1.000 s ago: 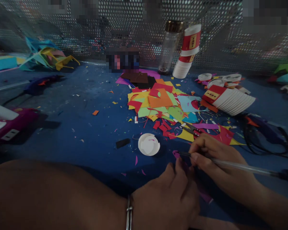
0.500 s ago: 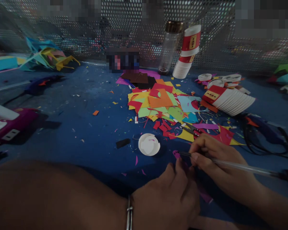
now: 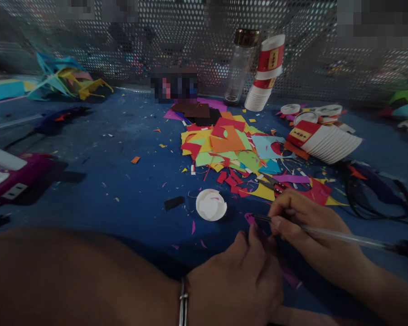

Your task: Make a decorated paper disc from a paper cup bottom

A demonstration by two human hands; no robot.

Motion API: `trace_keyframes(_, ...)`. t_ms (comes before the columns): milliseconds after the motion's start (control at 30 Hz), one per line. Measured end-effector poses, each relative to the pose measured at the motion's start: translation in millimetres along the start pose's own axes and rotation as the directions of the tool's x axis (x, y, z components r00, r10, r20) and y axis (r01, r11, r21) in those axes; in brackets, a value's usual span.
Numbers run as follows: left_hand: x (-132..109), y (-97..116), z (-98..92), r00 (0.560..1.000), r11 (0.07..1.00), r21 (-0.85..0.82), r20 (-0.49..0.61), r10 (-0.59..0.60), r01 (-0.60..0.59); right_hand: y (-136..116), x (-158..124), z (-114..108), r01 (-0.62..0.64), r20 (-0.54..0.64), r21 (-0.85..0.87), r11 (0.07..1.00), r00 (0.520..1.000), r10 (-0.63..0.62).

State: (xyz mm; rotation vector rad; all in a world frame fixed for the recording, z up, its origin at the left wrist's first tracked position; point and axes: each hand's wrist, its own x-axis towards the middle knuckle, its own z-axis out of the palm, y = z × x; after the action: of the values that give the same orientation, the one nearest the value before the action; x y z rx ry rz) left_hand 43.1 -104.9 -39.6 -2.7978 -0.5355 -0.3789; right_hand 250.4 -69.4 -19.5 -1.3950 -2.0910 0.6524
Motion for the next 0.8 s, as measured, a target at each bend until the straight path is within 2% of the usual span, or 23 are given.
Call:
trace_keyframes(367,1.1,-2.6,0.1,0.999,1.000,-0.005,-0.039,-0.006,0.006,-0.3,1.0,0.2,-0.019,0.012,0.016,1.000,1.000,0.019)
trace_keyframes(600,1.7,-1.1,0.9,1.000,1.000,0.009,0.001,-0.013,0.013,-0.4,1.5,-0.9,-0.061,0.034,0.009,0.998,0.998,0.061)
trace_keyframes(800,1.3,-1.1,-0.2,1.000,1.000,0.021,-0.013,-0.022,0.022,-0.5,-0.9,-1.4,-0.059,0.025,0.003,0.998,0.998,0.059)
